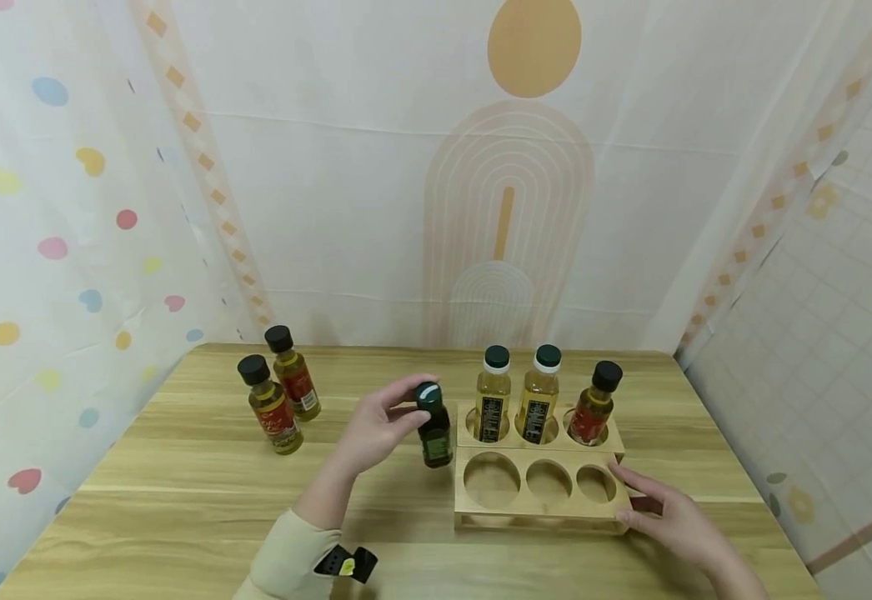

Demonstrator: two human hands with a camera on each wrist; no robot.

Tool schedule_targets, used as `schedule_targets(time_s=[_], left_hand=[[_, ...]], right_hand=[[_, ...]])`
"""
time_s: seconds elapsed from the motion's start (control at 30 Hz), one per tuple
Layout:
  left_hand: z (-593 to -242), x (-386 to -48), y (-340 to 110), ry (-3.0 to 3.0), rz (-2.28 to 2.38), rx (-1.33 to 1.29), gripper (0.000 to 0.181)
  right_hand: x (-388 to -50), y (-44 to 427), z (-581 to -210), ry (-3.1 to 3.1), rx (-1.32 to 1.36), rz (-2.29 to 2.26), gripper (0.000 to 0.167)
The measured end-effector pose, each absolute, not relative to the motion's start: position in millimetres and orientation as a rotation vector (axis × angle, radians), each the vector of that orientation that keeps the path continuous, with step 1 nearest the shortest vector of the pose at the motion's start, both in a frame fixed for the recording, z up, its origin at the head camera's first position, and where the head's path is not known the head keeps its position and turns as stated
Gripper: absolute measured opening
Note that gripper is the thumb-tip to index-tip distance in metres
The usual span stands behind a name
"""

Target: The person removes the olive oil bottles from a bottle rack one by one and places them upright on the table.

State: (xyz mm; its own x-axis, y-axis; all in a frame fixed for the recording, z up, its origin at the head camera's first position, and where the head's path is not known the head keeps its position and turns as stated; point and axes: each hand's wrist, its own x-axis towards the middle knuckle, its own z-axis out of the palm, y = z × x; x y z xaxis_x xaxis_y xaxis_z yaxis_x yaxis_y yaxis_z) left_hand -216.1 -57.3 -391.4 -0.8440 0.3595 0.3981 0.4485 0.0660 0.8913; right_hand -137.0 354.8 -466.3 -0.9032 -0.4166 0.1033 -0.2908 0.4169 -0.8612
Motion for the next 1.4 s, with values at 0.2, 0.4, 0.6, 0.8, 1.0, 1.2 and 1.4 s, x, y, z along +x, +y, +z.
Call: schedule_targets(time_s=[0.2, 0.4, 0.6, 0.8, 1.0, 1.2, 1.4], left_hand=[[-400, -218, -84, -2.267, -1.881, -0.787, 0.043], [-409, -215, -110, -2.358, -1.820, -0.696, 0.041], [-419, -212, -136, -2.395, -1.791, -0.660, 0.042], [-427, -211, -163, -2.403, -1.727, -0.670, 0.043], [-431, -209, -194, -2.410, -1.696, -0.749, 0.042], [-430, -204, -221, -2.406, -1.682, -0.774, 0.039], [-429, -199, -247, -2.385, -1.723, -0.776, 0.039]], right_hand=[[-137, 355, -466, 2.535, -0.607, -1.506, 0.055], [-136, 354, -465, 2.551, -0.583, -1.474, 0.055], [-136, 354, -465, 2.527, -0.587, -1.491, 0.056], [-137, 355, -464, 2.510, -0.578, -1.498, 0.056], [-138, 356, -467, 2.505, -0.574, -1.497, 0.057], [-138, 357, -468, 2.516, -0.598, -1.503, 0.056], [-138, 356, -468, 2.520, -0.591, -1.491, 0.057]])
